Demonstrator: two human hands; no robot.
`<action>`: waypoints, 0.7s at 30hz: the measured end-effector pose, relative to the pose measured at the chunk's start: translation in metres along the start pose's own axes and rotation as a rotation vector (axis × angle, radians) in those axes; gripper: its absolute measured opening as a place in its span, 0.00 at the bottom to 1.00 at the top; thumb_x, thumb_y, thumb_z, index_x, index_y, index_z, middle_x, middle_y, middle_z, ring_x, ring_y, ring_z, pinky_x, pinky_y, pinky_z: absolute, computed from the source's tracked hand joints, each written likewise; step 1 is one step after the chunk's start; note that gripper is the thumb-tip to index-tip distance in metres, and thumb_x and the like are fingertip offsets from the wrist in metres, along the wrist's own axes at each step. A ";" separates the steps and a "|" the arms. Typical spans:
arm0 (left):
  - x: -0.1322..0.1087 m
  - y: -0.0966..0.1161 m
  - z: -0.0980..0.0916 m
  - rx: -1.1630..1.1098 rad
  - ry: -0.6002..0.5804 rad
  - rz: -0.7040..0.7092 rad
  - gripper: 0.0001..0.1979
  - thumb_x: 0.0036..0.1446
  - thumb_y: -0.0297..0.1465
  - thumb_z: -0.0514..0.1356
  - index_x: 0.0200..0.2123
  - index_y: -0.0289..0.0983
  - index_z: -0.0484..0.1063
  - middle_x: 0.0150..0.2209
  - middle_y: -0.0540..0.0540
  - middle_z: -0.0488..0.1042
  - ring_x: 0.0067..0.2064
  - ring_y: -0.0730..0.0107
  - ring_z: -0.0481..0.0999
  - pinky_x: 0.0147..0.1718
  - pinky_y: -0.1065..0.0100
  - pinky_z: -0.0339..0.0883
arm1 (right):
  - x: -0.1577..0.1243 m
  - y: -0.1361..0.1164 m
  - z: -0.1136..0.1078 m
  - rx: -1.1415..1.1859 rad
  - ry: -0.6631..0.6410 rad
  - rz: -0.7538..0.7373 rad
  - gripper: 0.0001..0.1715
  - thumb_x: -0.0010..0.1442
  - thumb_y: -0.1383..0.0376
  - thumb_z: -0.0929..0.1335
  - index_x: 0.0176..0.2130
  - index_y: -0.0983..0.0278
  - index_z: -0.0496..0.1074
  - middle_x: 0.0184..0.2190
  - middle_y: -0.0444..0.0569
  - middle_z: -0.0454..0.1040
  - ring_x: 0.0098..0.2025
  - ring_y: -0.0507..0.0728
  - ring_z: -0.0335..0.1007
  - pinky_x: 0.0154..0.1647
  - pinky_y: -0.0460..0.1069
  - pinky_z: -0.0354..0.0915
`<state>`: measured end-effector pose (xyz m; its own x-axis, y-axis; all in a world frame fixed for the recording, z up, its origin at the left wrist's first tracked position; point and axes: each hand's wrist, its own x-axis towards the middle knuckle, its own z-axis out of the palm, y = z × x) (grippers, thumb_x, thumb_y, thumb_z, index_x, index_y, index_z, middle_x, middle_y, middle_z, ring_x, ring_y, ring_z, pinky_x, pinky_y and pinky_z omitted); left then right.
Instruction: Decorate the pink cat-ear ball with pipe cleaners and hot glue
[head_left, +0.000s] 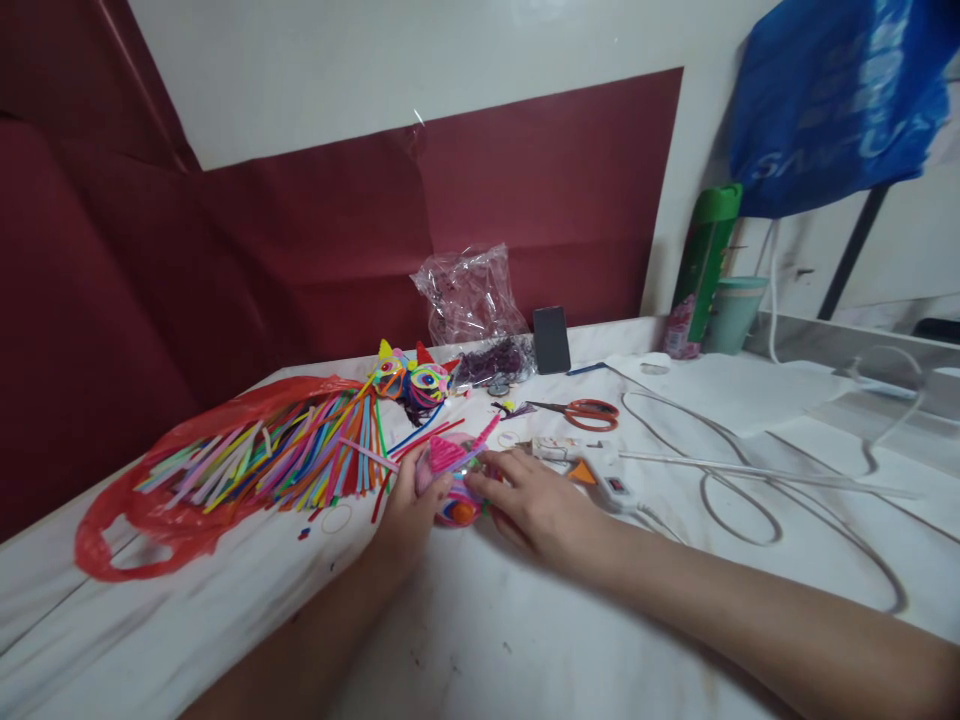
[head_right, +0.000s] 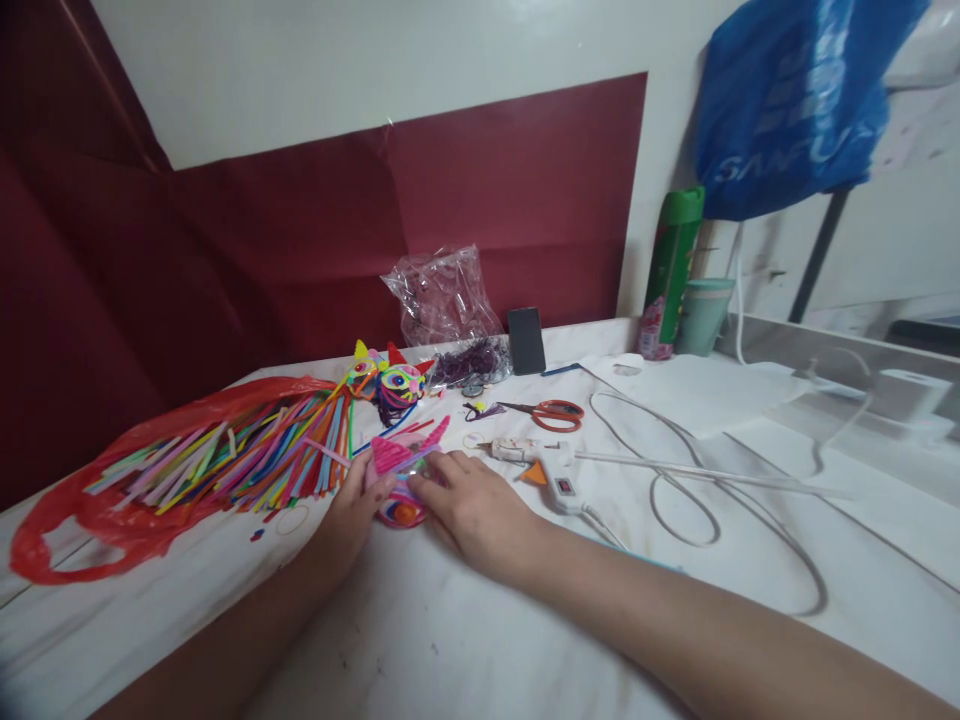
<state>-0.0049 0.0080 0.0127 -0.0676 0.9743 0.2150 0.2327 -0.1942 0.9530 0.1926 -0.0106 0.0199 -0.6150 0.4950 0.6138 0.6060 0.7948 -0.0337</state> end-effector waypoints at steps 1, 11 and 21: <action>0.001 0.000 -0.001 -0.023 0.000 -0.019 0.28 0.52 0.37 0.61 0.56 0.37 0.65 0.55 0.39 0.74 0.58 0.55 0.71 0.57 0.58 0.64 | 0.000 0.000 0.000 0.024 -0.001 0.015 0.20 0.65 0.67 0.64 0.55 0.68 0.70 0.51 0.64 0.72 0.49 0.65 0.70 0.47 0.60 0.72; 0.006 -0.002 -0.006 -0.099 -0.023 -0.071 0.26 0.52 0.40 0.61 0.54 0.39 0.67 0.53 0.41 0.75 0.56 0.56 0.74 0.54 0.60 0.66 | 0.000 0.007 0.000 0.124 0.018 0.087 0.17 0.64 0.71 0.63 0.52 0.67 0.70 0.47 0.59 0.75 0.48 0.61 0.73 0.48 0.55 0.72; 0.005 -0.005 -0.006 -0.190 -0.044 -0.085 0.26 0.53 0.39 0.62 0.55 0.39 0.66 0.55 0.42 0.75 0.58 0.56 0.72 0.57 0.57 0.64 | -0.001 0.007 0.000 0.118 0.051 0.058 0.17 0.65 0.71 0.62 0.52 0.67 0.70 0.45 0.59 0.75 0.47 0.60 0.74 0.46 0.55 0.73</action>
<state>-0.0122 0.0131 0.0101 -0.0356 0.9914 0.1263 0.0405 -0.1248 0.9914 0.1972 -0.0057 0.0195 -0.5527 0.5250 0.6472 0.5743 0.8027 -0.1607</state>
